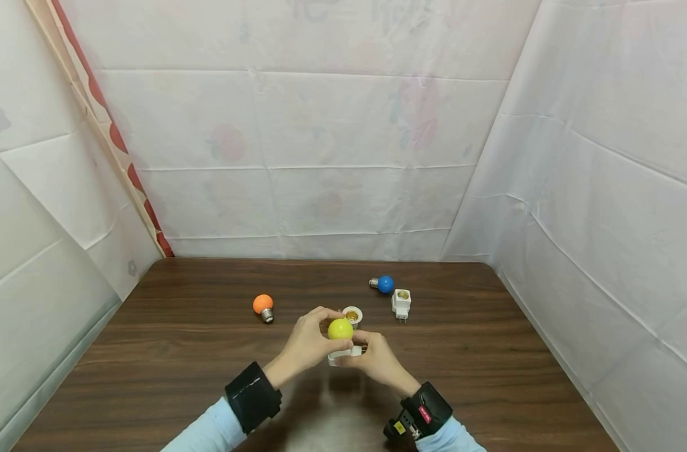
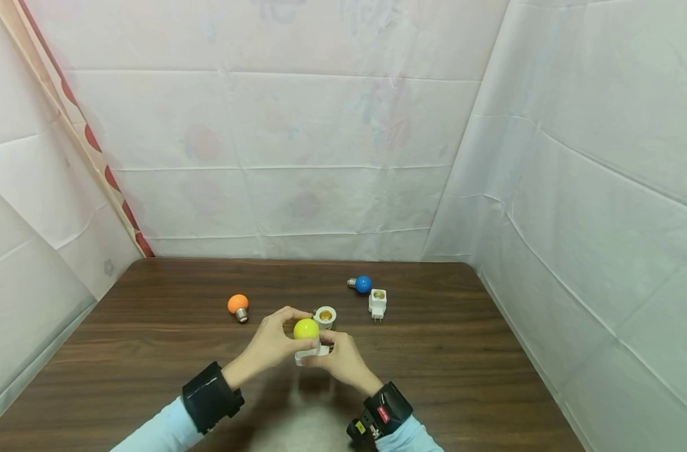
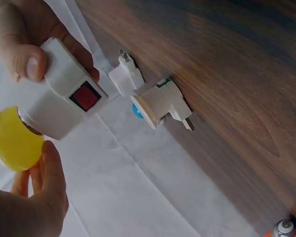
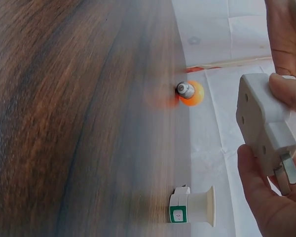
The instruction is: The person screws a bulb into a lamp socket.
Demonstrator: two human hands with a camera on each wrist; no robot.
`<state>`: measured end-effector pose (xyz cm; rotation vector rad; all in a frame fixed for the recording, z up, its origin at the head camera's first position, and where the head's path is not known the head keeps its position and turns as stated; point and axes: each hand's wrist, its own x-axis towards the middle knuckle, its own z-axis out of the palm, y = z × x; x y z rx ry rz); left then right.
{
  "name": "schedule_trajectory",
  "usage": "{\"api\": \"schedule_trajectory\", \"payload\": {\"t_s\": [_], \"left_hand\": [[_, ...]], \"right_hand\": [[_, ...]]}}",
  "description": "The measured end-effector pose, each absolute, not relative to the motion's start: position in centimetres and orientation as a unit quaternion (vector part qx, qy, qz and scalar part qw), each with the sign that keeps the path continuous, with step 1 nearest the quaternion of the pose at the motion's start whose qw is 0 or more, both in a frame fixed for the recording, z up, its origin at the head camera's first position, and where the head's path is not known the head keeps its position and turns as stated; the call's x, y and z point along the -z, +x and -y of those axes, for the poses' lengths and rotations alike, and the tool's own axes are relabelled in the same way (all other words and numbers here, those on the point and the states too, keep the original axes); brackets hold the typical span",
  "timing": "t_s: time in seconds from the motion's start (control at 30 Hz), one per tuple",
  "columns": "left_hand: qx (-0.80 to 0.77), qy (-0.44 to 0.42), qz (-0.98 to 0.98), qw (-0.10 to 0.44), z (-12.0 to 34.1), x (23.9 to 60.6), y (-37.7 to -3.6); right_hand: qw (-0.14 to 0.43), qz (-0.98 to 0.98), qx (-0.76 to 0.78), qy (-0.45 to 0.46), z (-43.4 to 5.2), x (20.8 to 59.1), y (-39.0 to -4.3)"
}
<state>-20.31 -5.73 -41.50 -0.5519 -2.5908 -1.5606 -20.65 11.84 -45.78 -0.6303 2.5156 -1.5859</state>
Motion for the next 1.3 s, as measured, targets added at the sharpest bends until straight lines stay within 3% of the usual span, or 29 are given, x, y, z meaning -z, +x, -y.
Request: {"api": "schedule_trajectory", "payload": {"t_s": [0.37,0.87,1.03,1.3], "left_hand": [[0.533,-0.226,0.816,-0.011,6.7,41.4,-20.9],[0.552,-0.307,0.764,-0.134,8.1,38.7,-20.3],[0.559,-0.312,0.756,-0.136,8.1,38.9,-20.3],[0.558,-0.299,0.771,-0.069,7.3,41.5,-21.0]], "right_hand": [[0.05,-0.831,0.507,-0.221,-12.0,45.7,-20.7],[0.109,-0.81,0.523,-0.241,-11.8,42.7,-18.8],[0.111,-0.81,0.523,-0.242,-11.8,42.6,-18.7],[0.093,-0.805,0.54,-0.227,-11.8,43.1,-19.2]]}}
